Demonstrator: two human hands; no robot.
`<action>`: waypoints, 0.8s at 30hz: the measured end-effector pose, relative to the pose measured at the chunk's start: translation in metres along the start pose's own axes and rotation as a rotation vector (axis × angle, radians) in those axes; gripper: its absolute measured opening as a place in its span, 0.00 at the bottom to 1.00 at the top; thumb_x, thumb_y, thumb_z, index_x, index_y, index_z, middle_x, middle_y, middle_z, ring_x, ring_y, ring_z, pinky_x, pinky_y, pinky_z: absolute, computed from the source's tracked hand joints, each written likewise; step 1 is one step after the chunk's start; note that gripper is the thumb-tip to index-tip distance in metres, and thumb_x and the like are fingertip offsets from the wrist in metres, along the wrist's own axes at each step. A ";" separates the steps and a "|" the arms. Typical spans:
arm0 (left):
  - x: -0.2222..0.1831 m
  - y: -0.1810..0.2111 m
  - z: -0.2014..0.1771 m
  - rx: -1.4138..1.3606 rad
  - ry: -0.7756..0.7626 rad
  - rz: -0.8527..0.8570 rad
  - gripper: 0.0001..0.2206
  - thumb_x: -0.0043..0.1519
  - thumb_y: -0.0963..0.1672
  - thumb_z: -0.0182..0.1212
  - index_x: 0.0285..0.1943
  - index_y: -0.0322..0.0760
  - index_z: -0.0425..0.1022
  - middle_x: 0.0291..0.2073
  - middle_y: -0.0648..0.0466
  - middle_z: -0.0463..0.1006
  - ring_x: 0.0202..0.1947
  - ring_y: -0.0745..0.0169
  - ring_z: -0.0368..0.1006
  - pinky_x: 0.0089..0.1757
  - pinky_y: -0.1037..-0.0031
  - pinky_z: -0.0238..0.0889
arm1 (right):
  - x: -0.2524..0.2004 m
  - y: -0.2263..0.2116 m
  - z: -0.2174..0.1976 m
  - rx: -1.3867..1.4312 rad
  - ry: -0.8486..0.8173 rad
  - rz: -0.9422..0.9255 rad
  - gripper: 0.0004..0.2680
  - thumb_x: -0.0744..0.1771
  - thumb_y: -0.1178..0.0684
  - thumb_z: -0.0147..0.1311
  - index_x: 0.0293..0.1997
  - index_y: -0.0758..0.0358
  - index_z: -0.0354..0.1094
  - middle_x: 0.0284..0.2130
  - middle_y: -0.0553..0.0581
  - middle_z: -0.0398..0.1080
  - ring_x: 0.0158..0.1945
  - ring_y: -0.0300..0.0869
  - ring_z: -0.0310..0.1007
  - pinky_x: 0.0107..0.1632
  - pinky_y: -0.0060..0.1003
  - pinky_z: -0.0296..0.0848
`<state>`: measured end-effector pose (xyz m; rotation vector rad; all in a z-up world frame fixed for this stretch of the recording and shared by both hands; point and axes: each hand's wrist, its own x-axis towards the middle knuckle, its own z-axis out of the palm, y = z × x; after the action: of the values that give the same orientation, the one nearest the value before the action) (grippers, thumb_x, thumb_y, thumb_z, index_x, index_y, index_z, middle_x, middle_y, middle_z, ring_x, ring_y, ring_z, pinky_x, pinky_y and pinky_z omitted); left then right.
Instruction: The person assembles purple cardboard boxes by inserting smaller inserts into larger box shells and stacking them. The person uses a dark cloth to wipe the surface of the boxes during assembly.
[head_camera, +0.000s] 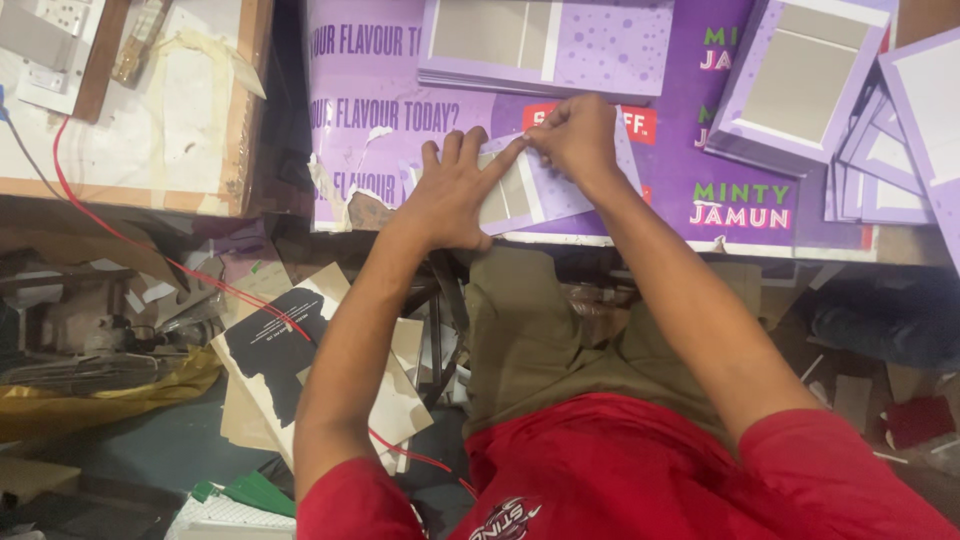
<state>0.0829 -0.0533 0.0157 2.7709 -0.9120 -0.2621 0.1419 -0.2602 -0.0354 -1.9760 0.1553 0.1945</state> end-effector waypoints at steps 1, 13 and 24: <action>-0.001 -0.001 -0.002 -0.024 0.017 0.009 0.61 0.30 0.51 0.79 0.79 0.46 0.49 0.62 0.31 0.61 0.61 0.29 0.56 0.53 0.42 0.51 | 0.000 -0.001 -0.001 -0.008 -0.001 0.001 0.07 0.61 0.59 0.68 0.25 0.70 0.73 0.17 0.57 0.74 0.17 0.34 0.74 0.18 0.29 0.71; -0.006 -0.007 -0.005 -0.095 0.143 0.045 0.61 0.29 0.54 0.79 0.77 0.35 0.52 0.59 0.37 0.65 0.59 0.34 0.59 0.53 0.46 0.51 | -0.011 0.006 -0.013 -0.061 -0.180 0.006 0.06 0.59 0.62 0.67 0.24 0.68 0.72 0.17 0.57 0.74 0.18 0.34 0.72 0.20 0.31 0.68; -0.004 -0.006 -0.008 -0.009 0.131 0.089 0.57 0.29 0.52 0.77 0.73 0.31 0.58 0.60 0.33 0.64 0.60 0.32 0.58 0.54 0.46 0.51 | -0.011 -0.007 -0.005 -0.278 0.019 -0.063 0.08 0.57 0.57 0.71 0.19 0.65 0.72 0.14 0.57 0.72 0.16 0.37 0.73 0.25 0.32 0.72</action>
<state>0.0849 -0.0447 0.0219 2.6935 -0.9941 -0.0686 0.1330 -0.2613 -0.0252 -2.2565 0.0817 0.1628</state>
